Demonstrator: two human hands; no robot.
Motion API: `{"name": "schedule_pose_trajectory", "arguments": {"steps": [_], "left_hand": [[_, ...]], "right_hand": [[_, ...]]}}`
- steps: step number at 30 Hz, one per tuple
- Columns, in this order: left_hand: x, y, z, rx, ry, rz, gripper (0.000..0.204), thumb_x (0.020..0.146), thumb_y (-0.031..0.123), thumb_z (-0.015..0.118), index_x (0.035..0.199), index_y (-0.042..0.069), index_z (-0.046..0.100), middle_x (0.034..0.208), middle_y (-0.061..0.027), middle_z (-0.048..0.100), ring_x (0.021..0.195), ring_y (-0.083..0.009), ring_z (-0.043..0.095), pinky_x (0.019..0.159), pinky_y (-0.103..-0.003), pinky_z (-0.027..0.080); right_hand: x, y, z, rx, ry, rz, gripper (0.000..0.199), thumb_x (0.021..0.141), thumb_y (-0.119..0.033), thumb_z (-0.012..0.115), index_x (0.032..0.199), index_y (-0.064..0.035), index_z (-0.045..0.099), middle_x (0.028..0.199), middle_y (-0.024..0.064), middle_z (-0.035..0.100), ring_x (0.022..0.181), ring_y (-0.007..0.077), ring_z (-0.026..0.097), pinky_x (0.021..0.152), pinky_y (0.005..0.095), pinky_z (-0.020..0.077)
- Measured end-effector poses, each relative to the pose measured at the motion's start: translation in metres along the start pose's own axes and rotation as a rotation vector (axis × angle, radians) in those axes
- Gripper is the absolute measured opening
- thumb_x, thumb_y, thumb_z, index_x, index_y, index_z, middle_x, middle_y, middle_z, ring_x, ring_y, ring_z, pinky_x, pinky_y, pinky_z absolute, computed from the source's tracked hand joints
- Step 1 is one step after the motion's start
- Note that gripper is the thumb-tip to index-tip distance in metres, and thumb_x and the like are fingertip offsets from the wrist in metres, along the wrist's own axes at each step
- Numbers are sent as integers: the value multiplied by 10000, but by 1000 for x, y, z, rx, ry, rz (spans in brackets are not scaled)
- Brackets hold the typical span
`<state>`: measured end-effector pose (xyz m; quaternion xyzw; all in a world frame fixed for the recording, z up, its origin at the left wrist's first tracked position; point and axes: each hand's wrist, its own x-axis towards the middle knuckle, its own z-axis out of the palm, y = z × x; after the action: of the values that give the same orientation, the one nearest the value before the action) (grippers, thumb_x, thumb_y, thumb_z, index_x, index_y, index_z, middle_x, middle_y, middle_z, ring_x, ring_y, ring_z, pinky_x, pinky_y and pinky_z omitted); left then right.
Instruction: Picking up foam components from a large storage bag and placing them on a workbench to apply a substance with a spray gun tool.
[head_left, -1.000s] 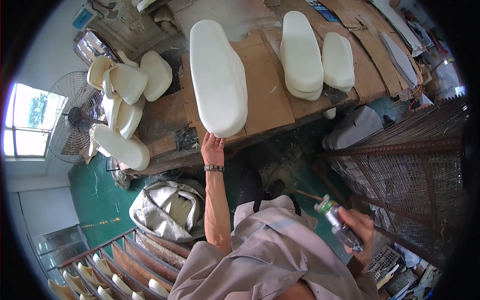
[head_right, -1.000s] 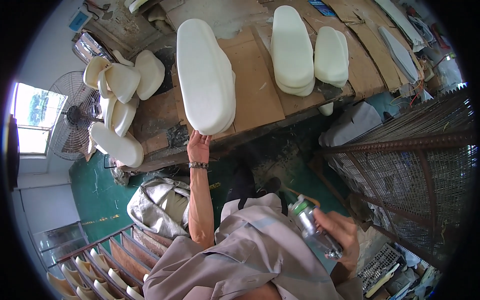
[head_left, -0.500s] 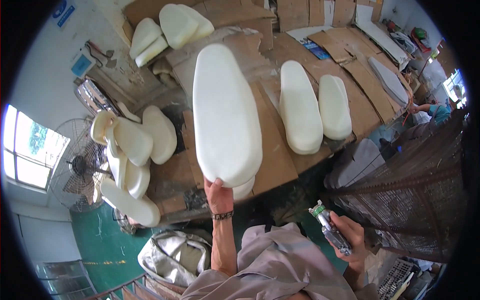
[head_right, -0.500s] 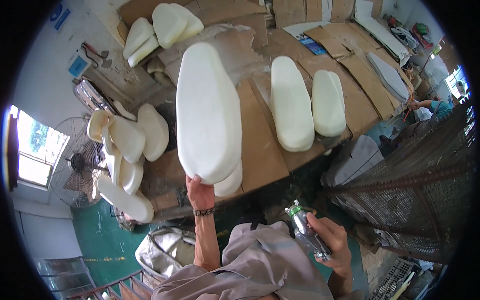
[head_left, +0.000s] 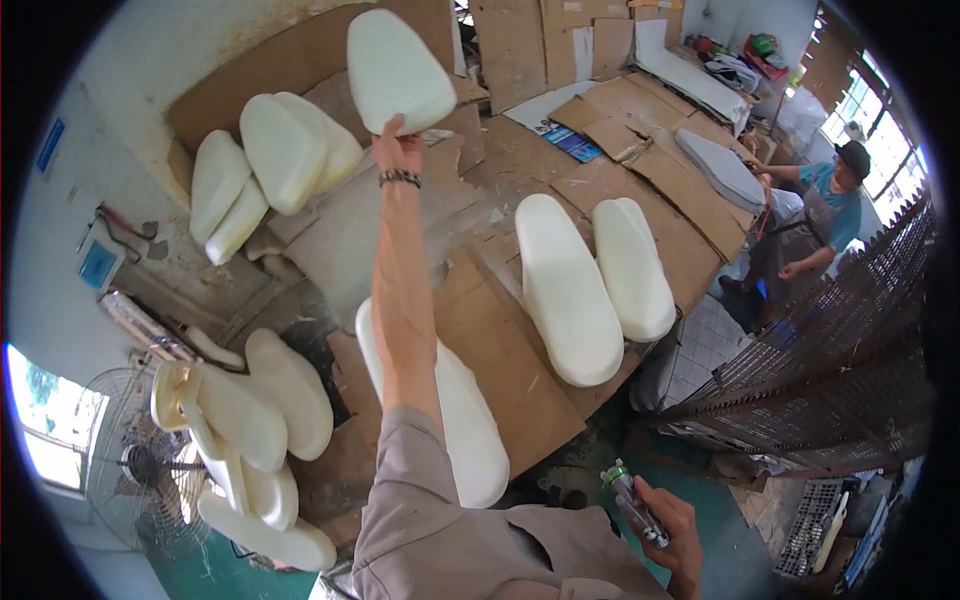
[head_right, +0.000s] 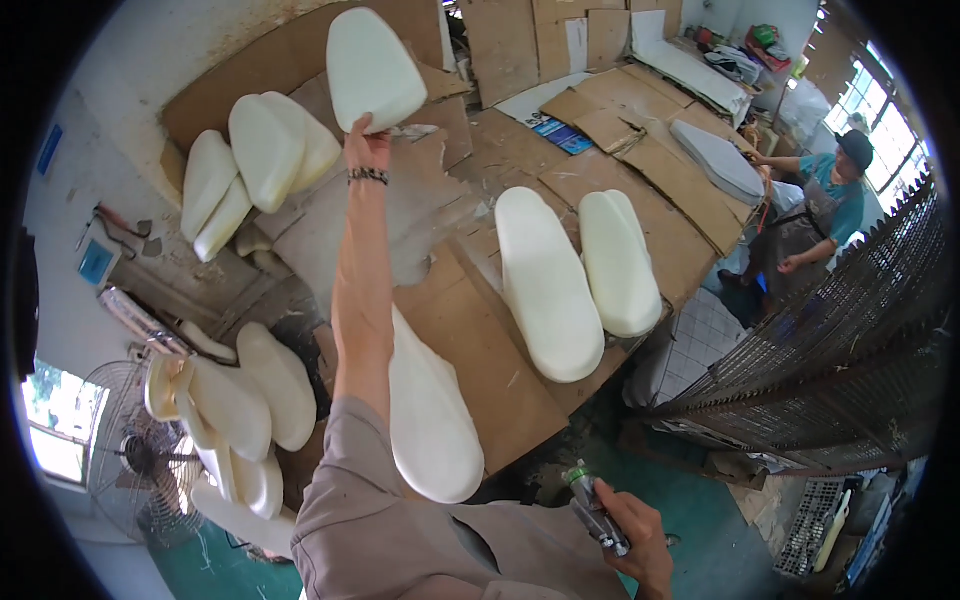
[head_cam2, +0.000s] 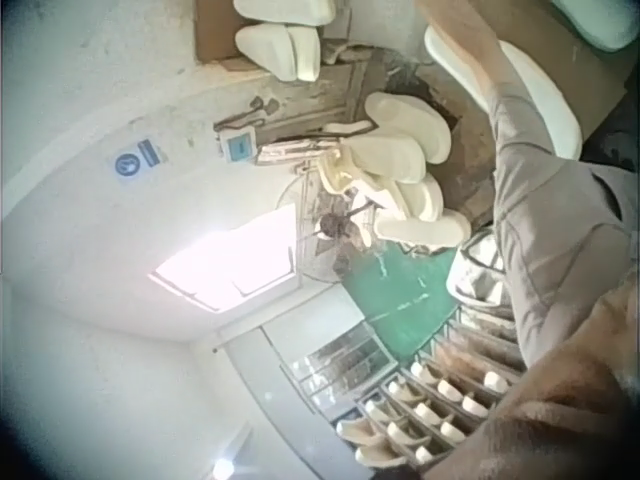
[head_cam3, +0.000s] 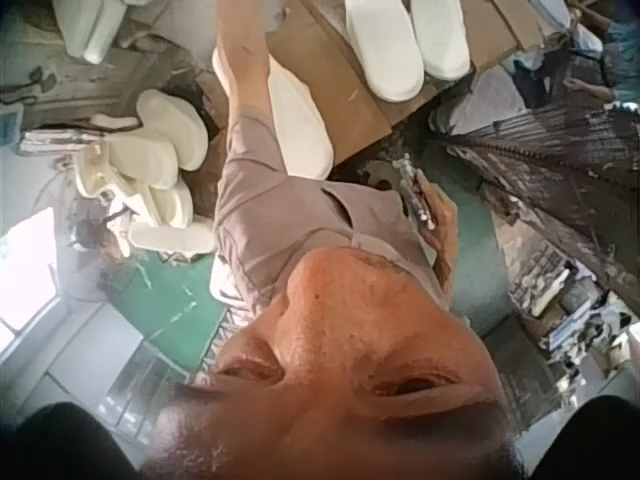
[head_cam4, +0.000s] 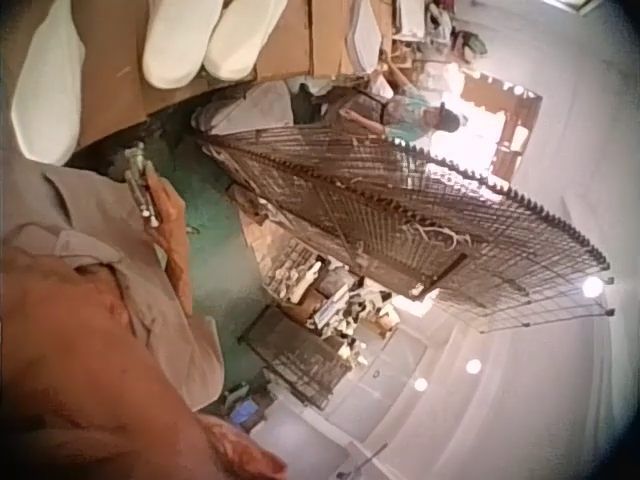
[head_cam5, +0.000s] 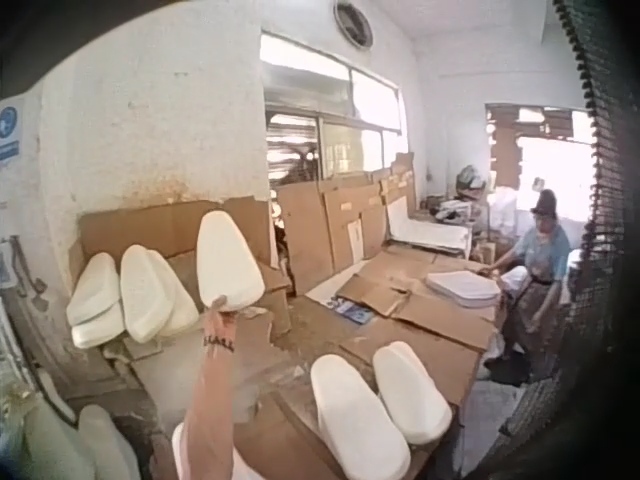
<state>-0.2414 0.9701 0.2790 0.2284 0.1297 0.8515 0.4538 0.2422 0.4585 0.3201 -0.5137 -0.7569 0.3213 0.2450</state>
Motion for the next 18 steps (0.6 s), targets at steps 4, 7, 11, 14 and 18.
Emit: {"name": "schedule_pose_trajectory", "arguments": {"steps": [4,7,11,14,18], "left_hand": [[55,24,-36,74,227,9,345,887,5,672,1202,37,535,1097,-93,628,914,-256,662,701,-356,606],[41,44,-56,241,189,-21,314,957,77,646,1238,-9,535,1095,-128,627,905,-316,664,771,-441,623],[-60,65,-37,455,100,-209,329,975,101,618,1257,-47,535,1129,-164,660,969,-299,677,820,-407,610],[-200,158,-47,663,47,-16,335,977,106,613,1270,-48,561,1149,-190,688,1016,-266,689,855,-368,595],[-402,250,-115,854,539,191,263,959,148,664,1186,17,632,1046,-108,700,915,-168,671,766,-293,571]], "right_hand": [[11,-3,8,0,-1,3,651,663,43,699,1306,7,603,885,190,660,740,343,662,670,364,523],[14,-3,11,36,-40,-16,715,626,43,663,1335,-5,592,891,192,654,747,354,657,669,376,523],[25,-9,4,64,-25,-135,589,702,13,733,1279,32,616,836,170,656,694,303,662,626,341,512],[16,-20,1,129,-94,-231,556,747,-84,721,1281,31,616,809,162,644,674,289,660,609,335,508],[-12,-22,-6,138,-108,-356,563,726,-22,761,1267,36,616,776,123,644,641,240,662,546,309,510]]}}
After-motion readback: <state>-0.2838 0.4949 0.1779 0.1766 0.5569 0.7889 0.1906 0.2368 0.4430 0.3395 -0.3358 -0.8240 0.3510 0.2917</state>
